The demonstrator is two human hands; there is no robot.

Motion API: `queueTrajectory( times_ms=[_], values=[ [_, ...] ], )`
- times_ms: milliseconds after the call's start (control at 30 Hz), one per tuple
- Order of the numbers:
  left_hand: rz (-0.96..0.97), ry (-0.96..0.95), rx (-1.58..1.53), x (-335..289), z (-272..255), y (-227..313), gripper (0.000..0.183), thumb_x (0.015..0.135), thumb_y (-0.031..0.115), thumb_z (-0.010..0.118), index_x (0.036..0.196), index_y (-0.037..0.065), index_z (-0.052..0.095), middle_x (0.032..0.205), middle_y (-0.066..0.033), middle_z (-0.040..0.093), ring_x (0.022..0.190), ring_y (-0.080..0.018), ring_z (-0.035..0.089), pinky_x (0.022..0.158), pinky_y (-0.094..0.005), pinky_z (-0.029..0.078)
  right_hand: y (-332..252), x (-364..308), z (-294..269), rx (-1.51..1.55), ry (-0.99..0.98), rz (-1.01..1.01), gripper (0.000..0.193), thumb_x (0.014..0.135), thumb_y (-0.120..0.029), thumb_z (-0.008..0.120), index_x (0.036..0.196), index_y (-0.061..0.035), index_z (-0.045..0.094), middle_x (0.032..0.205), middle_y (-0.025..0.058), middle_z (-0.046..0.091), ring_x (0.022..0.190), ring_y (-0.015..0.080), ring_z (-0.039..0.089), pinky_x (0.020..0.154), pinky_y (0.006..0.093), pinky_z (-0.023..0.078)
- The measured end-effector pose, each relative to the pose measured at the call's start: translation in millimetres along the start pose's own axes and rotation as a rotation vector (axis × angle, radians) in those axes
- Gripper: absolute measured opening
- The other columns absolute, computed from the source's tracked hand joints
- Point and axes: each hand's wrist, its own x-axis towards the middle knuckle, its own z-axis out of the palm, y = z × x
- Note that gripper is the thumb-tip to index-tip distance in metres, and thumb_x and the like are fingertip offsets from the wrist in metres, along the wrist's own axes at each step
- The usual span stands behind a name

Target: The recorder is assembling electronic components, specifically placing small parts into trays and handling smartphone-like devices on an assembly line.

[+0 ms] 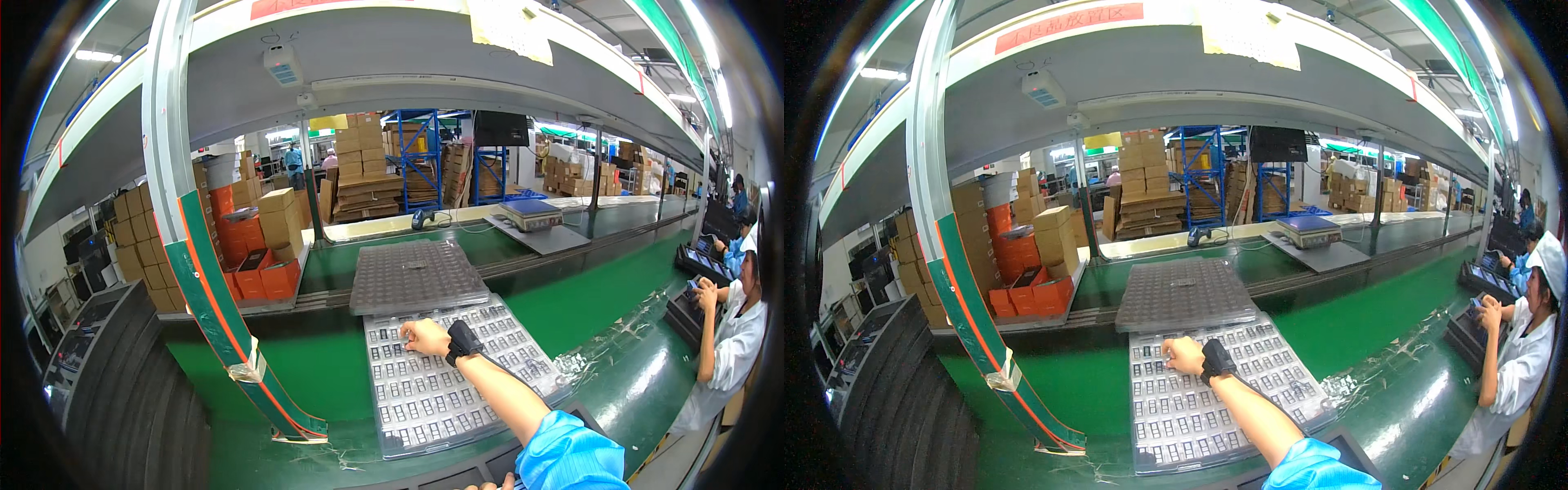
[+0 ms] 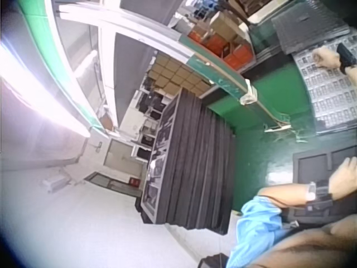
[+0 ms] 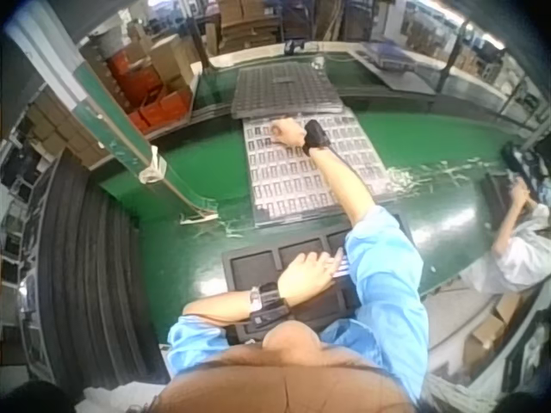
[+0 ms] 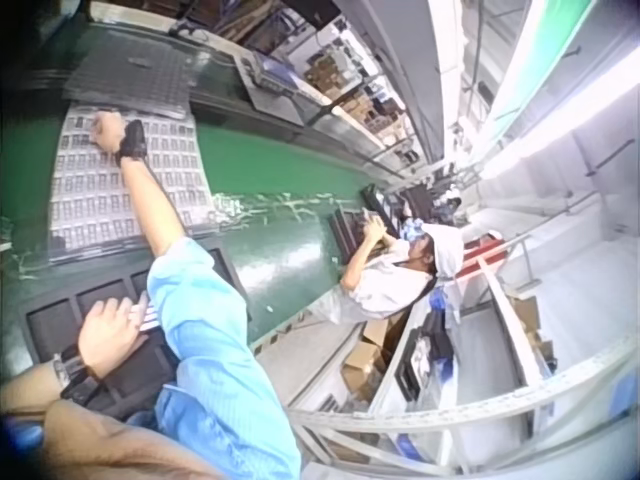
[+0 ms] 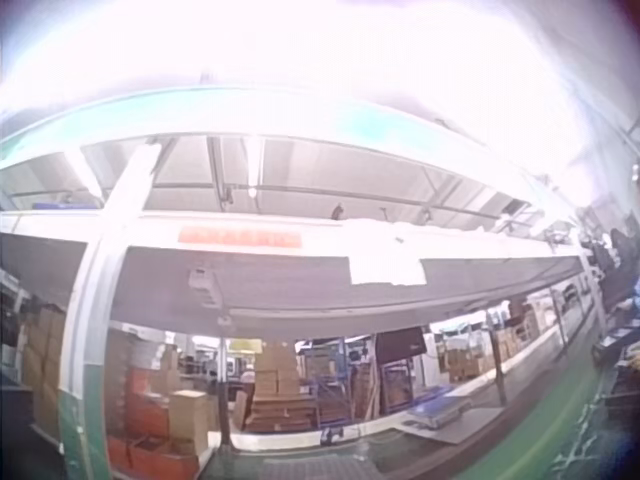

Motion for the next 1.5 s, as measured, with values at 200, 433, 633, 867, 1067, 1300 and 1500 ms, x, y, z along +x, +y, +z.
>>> queueTrajectory(
  times_ms=[200, 433, 633, 867, 1067, 1300, 1500],
  values=[
    [0.008, 0.028, 0.029, 0, 1, -1, 0.062, 0.082, 0.03, 0.062, 0.136, 0.002, 0.049, 0.088, -0.0043, 0.055, 0.078, -0.0199, 0.054, 0.065, -0.0328, 0.043, 13, 7, 0, -0.126, -0.031, 0.018, 0.037, 0.072, -0.024, 0.084, 0.098, -0.0052, 0.065, 0.088, 0.0127, 0.067, 0.09, 0.0315, 0.065, 0.077, 0.0404, 0.052],
    [0.012, 0.041, 0.045, -2, 4, -1, 0.062, 0.081, 0.031, 0.062, 0.135, 0.003, 0.05, 0.087, -0.0043, 0.055, 0.078, -0.0204, 0.054, 0.065, -0.0334, 0.042, 7, 12, 6, -0.275, -0.057, 0.283, 0.033, 0.071, -0.025, 0.084, 0.092, -0.0047, 0.07, 0.089, 0.014, 0.072, 0.089, 0.0322, 0.069, 0.079, 0.0394, 0.054],
    [-0.002, 0.007, -0.004, -3, 9, -1, 0.061, 0.081, 0.032, 0.064, 0.133, 0.003, 0.051, 0.088, -0.0054, 0.054, 0.079, -0.0215, 0.054, 0.065, -0.0344, 0.042, -26, 15, -13, -0.016, 0.077, 0.321, 0.03, 0.072, -0.023, 0.082, 0.095, -0.006, 0.071, 0.086, 0.0138, 0.072, 0.086, 0.0285, 0.07, 0.08, 0.0366, 0.055],
    [0.001, 0.014, -0.003, -3, 7, -1, 0.057, 0.082, 0.032, 0.063, 0.131, 0.004, 0.053, 0.089, -0.0059, 0.054, 0.08, -0.0219, 0.054, 0.065, -0.0346, 0.042, -29, 26, -2, -0.151, -0.237, -0.173, 0.029, 0.079, -0.018, 0.075, 0.105, -0.0053, 0.069, 0.084, 0.0126, 0.071, 0.082, 0.0303, 0.068, 0.073, 0.0393, 0.052],
    [0.015, 0.016, -0.023, -3, 10, -3, 0.052, 0.082, 0.03, 0.063, 0.126, 0.004, 0.055, 0.091, -0.0062, 0.054, 0.08, -0.0227, 0.054, 0.066, -0.0356, 0.042, -28, 32, 8, -0.223, -0.243, -0.158, 0.029, 0.08, -0.02, 0.074, 0.103, -0.0032, 0.068, 0.085, 0.0151, 0.07, 0.085, 0.0341, 0.067, 0.075, 0.0434, 0.051],
    [0.012, 0.041, -0.032, -2, 9, -1, 0.038, 0.081, 0.029, 0.063, 0.113, 0.008, 0.058, 0.09, -0.0063, 0.054, 0.081, -0.0228, 0.054, 0.066, -0.0359, 0.042, -18, 40, 8, -0.239, -0.199, -0.261, 0.024, 0.078, -0.019, 0.077, 0.085, 0.0, 0.065, 0.083, 0.016, 0.07, 0.086, 0.0331, 0.068, 0.073, 0.0446, 0.051],
    [0.012, 0.039, -0.009, -3, 8, 0, 0.036, 0.08, 0.029, 0.063, 0.11, 0.009, 0.058, 0.09, -0.0063, 0.054, 0.08, -0.0228, 0.054, 0.065, -0.036, 0.042, -29, 39, 12, -0.092, -0.105, 0.513, 0.029, 0.065, -0.029, 0.081, 0.079, -0.0039, 0.074, 0.081, 0.0149, 0.073, 0.079, 0.0268, 0.072, 0.075, 0.0353, 0.057]
  ],
)
